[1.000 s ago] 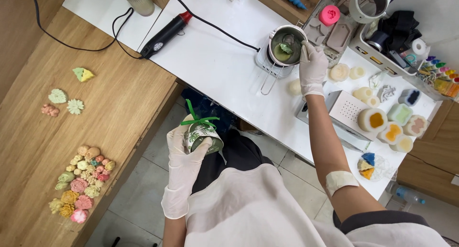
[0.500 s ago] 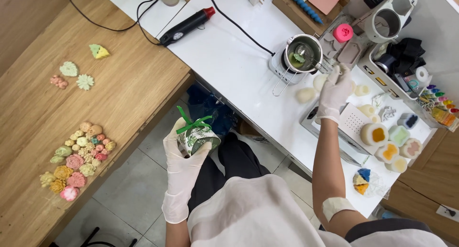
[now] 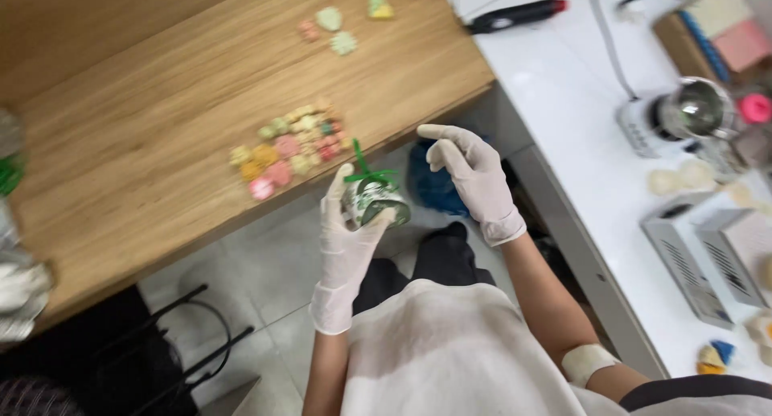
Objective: The person wearing gloves wraps small flower-shaped candles in clear plastic film at a wooden workbench, pressing the wrap around each candle and setting finished ones aside. They also handle green candle wicks and briefly work at a melting station with a small pot before returning to wrapping.
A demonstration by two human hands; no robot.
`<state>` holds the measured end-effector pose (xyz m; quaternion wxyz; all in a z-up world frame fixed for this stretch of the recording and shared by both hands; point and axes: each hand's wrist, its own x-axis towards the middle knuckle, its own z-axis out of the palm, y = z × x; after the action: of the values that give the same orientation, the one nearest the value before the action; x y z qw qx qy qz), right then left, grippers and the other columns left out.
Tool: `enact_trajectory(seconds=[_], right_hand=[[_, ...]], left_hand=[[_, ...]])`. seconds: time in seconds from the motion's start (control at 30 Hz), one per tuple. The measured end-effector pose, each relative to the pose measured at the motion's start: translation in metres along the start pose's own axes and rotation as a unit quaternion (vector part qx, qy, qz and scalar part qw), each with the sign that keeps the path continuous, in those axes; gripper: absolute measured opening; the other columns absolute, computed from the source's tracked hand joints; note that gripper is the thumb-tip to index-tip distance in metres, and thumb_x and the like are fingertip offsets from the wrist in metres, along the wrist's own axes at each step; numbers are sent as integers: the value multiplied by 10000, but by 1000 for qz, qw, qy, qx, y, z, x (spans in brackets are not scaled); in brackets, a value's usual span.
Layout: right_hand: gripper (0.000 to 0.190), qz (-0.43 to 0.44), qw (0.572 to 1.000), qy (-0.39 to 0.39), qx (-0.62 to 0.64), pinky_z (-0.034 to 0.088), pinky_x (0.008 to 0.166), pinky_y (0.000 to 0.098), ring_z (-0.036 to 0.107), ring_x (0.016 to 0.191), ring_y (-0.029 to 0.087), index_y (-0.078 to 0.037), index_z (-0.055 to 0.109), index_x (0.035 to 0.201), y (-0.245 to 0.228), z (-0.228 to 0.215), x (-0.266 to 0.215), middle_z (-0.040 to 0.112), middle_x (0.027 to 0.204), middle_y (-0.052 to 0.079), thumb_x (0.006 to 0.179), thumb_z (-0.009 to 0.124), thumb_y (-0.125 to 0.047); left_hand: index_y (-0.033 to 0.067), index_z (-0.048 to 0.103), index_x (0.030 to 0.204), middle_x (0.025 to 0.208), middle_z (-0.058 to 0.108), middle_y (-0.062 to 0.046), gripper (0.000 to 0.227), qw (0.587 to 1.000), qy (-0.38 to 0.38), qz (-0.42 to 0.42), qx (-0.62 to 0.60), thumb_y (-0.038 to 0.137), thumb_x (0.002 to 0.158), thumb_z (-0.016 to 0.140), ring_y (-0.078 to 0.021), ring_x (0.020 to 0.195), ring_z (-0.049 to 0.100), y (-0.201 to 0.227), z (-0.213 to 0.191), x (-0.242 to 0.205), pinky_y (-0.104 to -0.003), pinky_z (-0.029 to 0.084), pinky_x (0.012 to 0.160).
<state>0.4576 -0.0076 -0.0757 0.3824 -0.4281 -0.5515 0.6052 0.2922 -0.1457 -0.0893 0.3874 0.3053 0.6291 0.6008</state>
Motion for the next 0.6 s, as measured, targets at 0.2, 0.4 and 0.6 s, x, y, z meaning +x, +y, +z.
enact_trajectory(seconds=[0.2,0.4,0.6], right_hand=[[365,36,966,-256,1,475,761,201,517,824,32,-54,653,1354,-29,178,-1,587,938,-64,997,637,-126],[312,-190,907,-304,-221,474,748,253,543,841,118,-97,737,1278,-49,270,-11,596,996,22,970,688,-96],[193,-291,813,-424,-272,478,691,309,591,748,211,-106,781,1066,-14,348,18,678,896,58,874,788,-113]], left_hand=[[117,493,1488,1304,521,-55,826,989,109,53,88,63,765,889,-152,1120,632,18,-130,-14,-296,581,923],[120,591,1385,1372,509,-76,654,968,216,87,96,88,796,873,-177,1231,560,21,-214,-33,-316,557,990],[110,608,1357,1372,496,-61,559,969,245,30,-18,62,843,822,-169,1239,553,2,-283,-33,-313,543,1012]])
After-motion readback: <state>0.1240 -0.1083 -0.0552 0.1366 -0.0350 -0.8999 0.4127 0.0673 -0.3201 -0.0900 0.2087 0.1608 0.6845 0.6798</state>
